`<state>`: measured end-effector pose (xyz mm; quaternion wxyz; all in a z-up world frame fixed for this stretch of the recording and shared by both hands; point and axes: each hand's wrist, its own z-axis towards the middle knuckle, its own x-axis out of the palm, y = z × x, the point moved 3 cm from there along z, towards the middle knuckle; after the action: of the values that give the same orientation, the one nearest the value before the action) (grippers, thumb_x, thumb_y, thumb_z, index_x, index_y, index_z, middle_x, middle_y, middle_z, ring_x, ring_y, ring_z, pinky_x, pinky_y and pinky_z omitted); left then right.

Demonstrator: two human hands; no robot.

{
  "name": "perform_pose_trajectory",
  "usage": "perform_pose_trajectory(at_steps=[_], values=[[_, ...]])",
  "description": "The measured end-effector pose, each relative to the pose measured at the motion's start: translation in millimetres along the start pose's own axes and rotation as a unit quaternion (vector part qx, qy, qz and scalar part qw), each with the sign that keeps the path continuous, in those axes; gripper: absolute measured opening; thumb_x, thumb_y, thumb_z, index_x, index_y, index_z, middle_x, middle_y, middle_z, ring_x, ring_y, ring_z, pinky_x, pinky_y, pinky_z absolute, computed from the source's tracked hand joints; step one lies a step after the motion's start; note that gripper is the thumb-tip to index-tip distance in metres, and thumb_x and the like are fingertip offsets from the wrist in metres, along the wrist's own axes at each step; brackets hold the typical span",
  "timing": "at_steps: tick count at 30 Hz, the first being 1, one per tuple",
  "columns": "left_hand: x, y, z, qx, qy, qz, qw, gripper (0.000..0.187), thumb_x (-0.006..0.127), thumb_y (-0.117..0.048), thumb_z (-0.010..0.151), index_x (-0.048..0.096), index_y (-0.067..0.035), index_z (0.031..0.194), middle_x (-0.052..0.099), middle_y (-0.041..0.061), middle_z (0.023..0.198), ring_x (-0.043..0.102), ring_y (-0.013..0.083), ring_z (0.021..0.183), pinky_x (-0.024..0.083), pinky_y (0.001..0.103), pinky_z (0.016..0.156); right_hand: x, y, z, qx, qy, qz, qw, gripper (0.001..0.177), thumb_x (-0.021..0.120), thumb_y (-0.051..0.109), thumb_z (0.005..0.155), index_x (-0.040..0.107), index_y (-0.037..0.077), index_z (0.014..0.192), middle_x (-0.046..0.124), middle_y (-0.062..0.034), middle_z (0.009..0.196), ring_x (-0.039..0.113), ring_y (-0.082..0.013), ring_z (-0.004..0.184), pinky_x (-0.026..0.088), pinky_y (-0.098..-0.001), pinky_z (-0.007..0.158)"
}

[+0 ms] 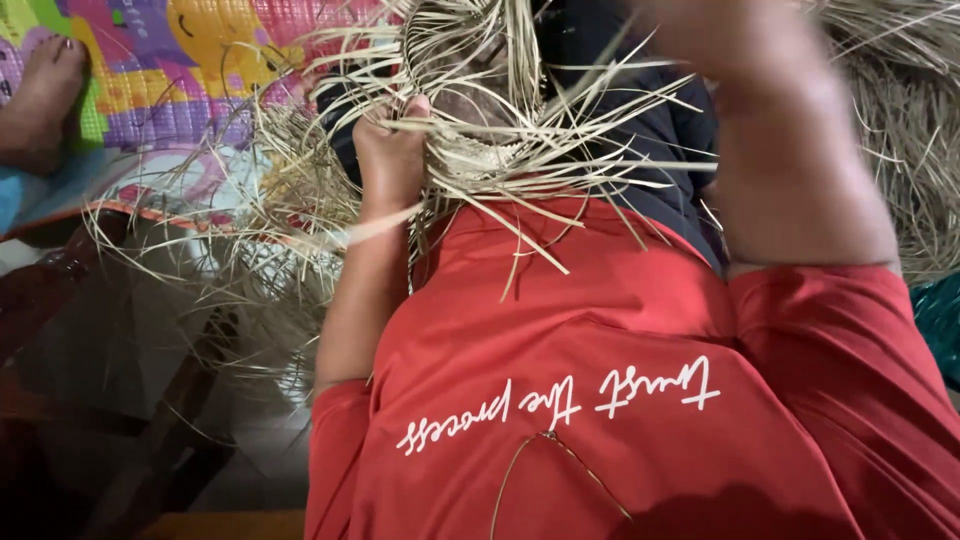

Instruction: A person is weaving a hat by interlacing dried straw strands while sitting on a floor mat.

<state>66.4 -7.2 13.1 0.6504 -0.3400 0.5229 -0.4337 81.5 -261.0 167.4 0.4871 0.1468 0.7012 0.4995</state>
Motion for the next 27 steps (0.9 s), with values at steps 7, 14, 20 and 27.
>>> perform_pose_trajectory(at_steps=[7,14,20,27], values=[[-1,9,2,-0.282,-0.029,-0.157,0.946,0.014,0.074,-0.013,0.089,0.075,0.001,0.090,0.067,0.004,0.068,0.057,0.0124,0.055,0.043,0.024,0.050,57,-46,47,-0.230,-0.119,-0.325,0.910,0.010,0.071,0.015,0.094,0.073,0.008,0.101,0.070,-0.0084,0.102,0.067,-0.0324,0.090,0.053,-0.0423,0.076],[0,22,-1,-0.157,-0.006,-0.184,0.970,0.013,0.070,-0.005,0.090,0.074,0.006,0.097,0.073,0.010,0.079,0.066,0.0168,0.066,0.051,0.024,0.058,85,-50,67,-0.310,-0.119,-0.416,0.847,0.007,0.068,0.019,0.088,0.068,0.013,0.091,0.060,-0.0041,0.103,0.058,-0.0241,0.097,0.047,-0.0358,0.089],[-3,4,-1,-0.177,-0.020,-0.105,0.978,0.013,0.071,-0.010,0.088,0.062,-0.001,0.088,0.064,0.007,0.071,0.057,0.0172,0.058,0.049,0.028,0.056,88,-37,69,-0.339,-0.117,-0.503,0.787,0.009,0.061,0.025,0.096,0.060,0.016,0.099,0.065,-0.0002,0.097,0.061,-0.0181,0.090,0.047,-0.0309,0.090],[-1,24,-2,-0.166,0.003,-0.201,0.965,0.010,0.065,0.004,0.089,0.059,-0.004,0.089,0.061,0.005,0.076,0.056,0.0129,0.061,0.046,0.023,0.052,95,-26,86,-0.347,-0.067,-0.517,0.779,0.015,0.061,0.030,0.096,0.067,0.017,0.101,0.066,-0.0009,0.102,0.057,-0.0196,0.098,0.044,-0.0341,0.090]])
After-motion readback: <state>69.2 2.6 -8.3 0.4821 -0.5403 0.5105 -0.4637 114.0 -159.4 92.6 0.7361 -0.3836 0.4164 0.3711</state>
